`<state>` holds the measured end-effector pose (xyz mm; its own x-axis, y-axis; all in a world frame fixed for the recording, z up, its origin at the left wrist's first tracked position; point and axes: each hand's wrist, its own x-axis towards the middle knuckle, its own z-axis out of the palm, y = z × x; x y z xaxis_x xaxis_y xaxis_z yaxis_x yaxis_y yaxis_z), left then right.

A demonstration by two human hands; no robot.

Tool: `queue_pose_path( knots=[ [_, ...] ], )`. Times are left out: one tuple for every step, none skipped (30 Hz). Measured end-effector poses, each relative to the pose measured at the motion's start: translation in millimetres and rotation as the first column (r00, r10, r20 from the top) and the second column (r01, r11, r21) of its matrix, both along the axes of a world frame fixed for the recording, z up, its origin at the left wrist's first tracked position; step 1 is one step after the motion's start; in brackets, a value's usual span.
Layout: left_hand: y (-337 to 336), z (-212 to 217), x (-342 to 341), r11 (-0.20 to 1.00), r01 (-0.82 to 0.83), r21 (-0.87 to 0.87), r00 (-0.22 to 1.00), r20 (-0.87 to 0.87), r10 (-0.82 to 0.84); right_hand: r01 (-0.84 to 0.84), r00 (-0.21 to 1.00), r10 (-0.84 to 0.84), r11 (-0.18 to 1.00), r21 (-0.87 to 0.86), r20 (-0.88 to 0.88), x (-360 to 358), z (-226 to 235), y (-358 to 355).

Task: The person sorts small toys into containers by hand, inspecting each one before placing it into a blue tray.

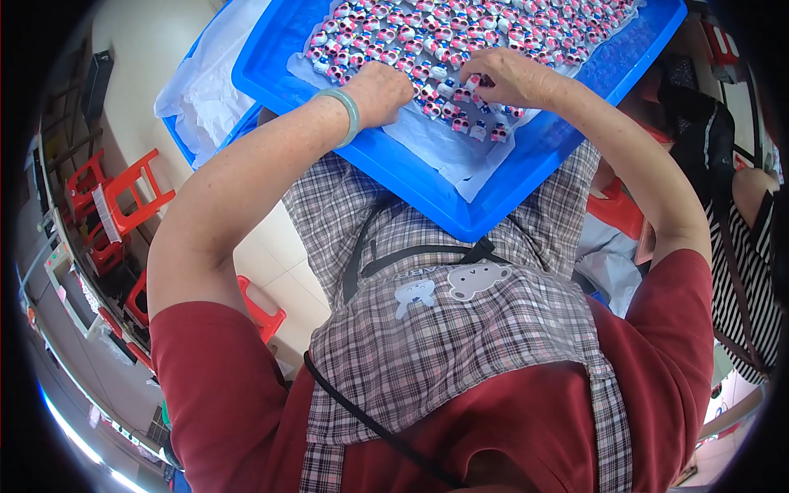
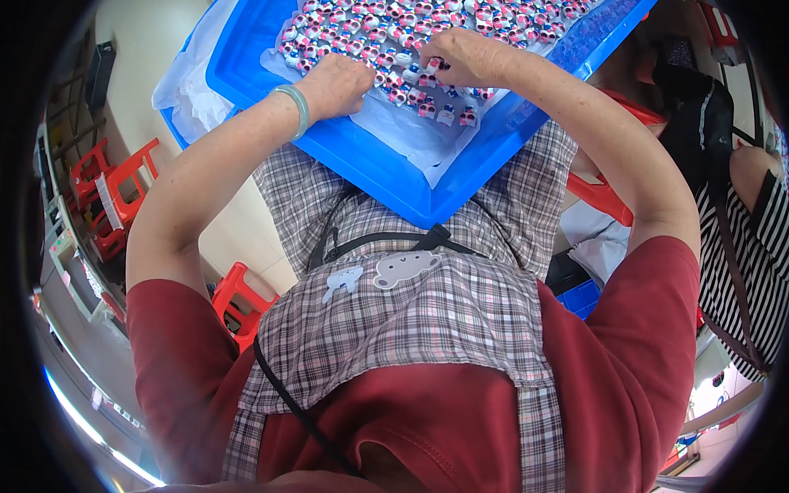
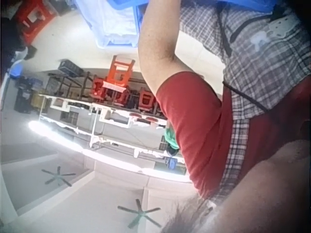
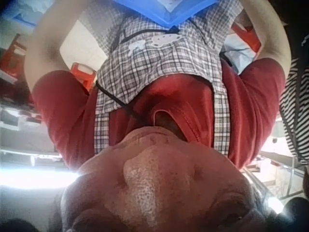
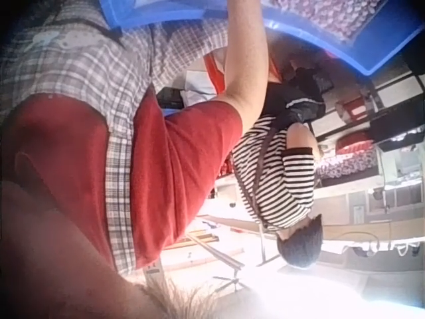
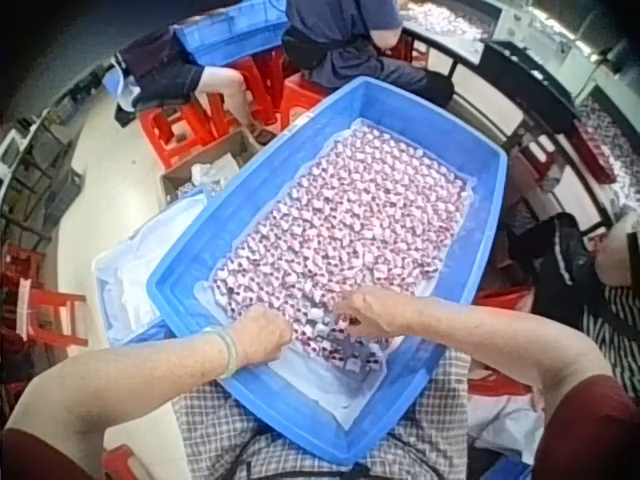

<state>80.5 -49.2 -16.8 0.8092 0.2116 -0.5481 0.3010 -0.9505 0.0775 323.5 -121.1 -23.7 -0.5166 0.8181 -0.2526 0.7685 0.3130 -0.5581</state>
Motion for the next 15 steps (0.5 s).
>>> queue_pose_path(
  knots=[
    [0, 1, 1, 1.000, 0.003, -0.001, 1.000, 0.000, -0.003, -0.033, 0.998, 0.035, 0.999, 0.030, -0.045, -1, -2, -2],
    [0, 2, 1, 1.000, -0.023, 0.009, 1.000, 0.010, 0.023, -0.065, 0.994, 0.070, 0.996, 0.061, -0.088, -2, -4, -5],
    [0, 1, 1, 0.999, -0.050, 0.017, 0.999, 0.020, 0.050, -0.063, 0.994, 0.068, 0.996, 0.059, -0.089, -6, -5, -6],
    [1, -1, 0, 0.999, -0.048, 0.016, 0.999, 0.019, 0.048, -0.100, 0.989, 0.100, 0.995, 0.004, -0.107, -13, -7, -6],
    [3, -5, -4, 0.999, -0.026, 0.021, 0.998, 0.066, 0.024, -0.138, 0.983, 0.131, 0.989, -0.050, -0.127, -20, -8, -6],
    [5, -7, -10, 1.000, -0.009, 0.028, 0.994, 0.112, 0.006, -0.144, 0.982, 0.136, 0.988, -0.050, -0.129, -31, -4, -6],
    [7, -6, -12, 1.000, -0.010, 0.027, 0.994, 0.112, 0.007, -0.120, 0.987, 0.106, 0.987, -0.111, -0.120, -42, 1, -8],
    [10, -4, -16, 1.000, -0.015, 0.015, 0.989, 0.148, 0.012, -0.096, 0.991, 0.078, 0.981, -0.171, -0.109, -53, 5, -8],
    [13, 0, -17, 1.000, -0.014, 0.003, 0.983, 0.184, 0.014, -0.104, 0.992, 0.090, 0.979, -0.174, -0.084, -60, -4, -8],
    [16, 8, -18, 1.000, -0.016, 0.003, 0.983, 0.185, 0.015, -0.105, 0.992, 0.092, 0.979, -0.173, -0.084, -67, -7, -8],
    [18, 17, -20, 0.998, -0.064, 0.019, 0.969, 0.241, 0.058, -0.129, 0.989, 0.117, 0.979, -0.160, -0.087, -73, -9, -8],
    [20, 29, -22, 0.993, -0.116, 0.033, 0.949, 0.298, 0.101, -0.156, 0.985, 0.144, 0.977, -0.146, -0.091, -79, -10, -7],
    [22, 38, -23, 0.985, -0.162, 0.058, 0.942, 0.306, 0.137, -0.162, 0.985, 0.153, 0.981, -0.107, -0.083, -84, -11, -5],
    [25, 43, -26, 0.984, -0.167, 0.054, 0.942, 0.304, 0.143, -0.167, 0.984, 0.158, 0.980, -0.111, -0.086, -89, -12, -3],
    [27, 49, -33, 0.972, -0.231, 0.054, 0.930, 0.306, 0.204, -0.226, 0.974, 0.226, 0.974, 0.031, 0.003, -94, -12, -1]
  ],
)
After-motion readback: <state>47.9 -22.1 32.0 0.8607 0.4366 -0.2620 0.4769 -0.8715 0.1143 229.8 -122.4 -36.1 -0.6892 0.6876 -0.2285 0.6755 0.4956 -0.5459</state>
